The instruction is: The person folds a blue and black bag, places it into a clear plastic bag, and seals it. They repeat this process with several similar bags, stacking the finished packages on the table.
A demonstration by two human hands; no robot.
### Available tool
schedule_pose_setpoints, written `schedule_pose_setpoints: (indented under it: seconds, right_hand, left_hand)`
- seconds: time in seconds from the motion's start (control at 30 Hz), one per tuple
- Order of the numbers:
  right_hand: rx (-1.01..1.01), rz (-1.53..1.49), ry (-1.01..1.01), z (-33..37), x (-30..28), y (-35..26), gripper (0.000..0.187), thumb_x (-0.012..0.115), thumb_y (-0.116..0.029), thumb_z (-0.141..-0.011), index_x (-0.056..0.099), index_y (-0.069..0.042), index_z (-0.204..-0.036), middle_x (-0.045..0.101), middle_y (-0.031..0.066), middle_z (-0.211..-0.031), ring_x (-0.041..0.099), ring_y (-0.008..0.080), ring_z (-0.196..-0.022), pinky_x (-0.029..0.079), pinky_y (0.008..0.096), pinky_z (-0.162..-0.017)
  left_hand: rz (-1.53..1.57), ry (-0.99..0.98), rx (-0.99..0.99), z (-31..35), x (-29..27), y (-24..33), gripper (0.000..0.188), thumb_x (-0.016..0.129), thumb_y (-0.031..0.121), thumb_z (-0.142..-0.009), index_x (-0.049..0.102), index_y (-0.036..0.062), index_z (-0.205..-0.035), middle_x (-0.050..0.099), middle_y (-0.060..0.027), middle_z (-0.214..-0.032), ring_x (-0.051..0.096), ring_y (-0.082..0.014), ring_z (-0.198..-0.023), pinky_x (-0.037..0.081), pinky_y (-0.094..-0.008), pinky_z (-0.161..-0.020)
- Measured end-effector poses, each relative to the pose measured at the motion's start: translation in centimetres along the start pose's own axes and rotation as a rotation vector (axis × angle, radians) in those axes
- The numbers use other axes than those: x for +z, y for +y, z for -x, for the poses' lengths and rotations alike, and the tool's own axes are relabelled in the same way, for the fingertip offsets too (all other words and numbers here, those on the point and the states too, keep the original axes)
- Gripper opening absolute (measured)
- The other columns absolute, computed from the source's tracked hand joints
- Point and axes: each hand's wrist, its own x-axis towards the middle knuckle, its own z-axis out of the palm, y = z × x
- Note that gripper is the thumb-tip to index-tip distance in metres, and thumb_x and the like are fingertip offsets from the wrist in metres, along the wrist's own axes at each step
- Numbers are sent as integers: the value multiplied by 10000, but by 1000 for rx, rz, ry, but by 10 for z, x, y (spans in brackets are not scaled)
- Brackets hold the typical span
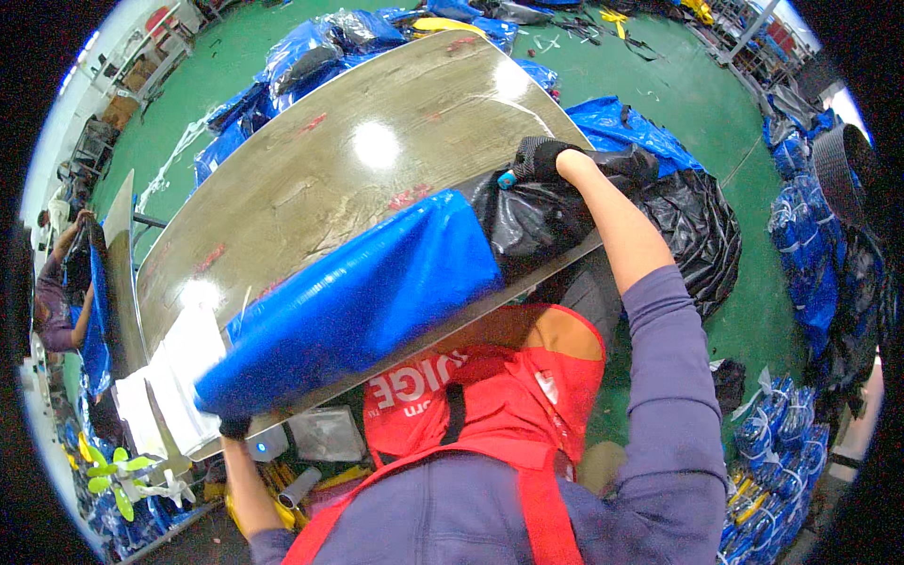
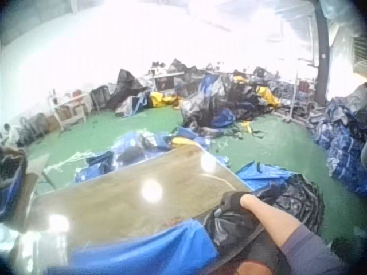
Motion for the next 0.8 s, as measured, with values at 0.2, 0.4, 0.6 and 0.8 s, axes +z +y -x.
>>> schedule_pose_setpoints:
  seconds: [0.2,0.4,0.6,0.8]
  right_hand:
    - [160,121,-70,15,-16,-26,599,622,-584,-743,704,-5,-875,656,251,-892,649,398,-852,501,443,-775]
    - [381,231,85,42,-17,-52,628,448,-633,-862,677,-76,-1042,655,193,-1080,625,356,-1031,475,467,-890]
    - [358,269,172,51,9,-47,501,484,-544,-869,707,-114,-994,687,156,-995,663,323,-946,510,457,-810]
    - [410,247,102,55,-8,-70,467,489,-520,-872,709,-133,-1015,680,153,-1033,653,324,-966,505,448,-824]
  left_hand:
    - [259,382,509,34,78,-46,687,556,424,-935,333,12,-1438,450,-141,-1380,418,-246,-1231,297,-370,-1078]
    - [-533,667,163,-28,70,-19,585,608,546,-851,660,-33,-792,642,-186,-684,600,-315,-636,441,-433,-604]
    - [-1720,604,-214,-39,108,63,597,530,405,-903,445,33,-1362,436,-284,-1371,444,-405,-1254,292,-462,-1087]
    - [-873,44,1023,-99,330,148,698,613,455,-833,419,107,-1406,363,-201,-1467,327,-390,-1359,216,-499,-1129]
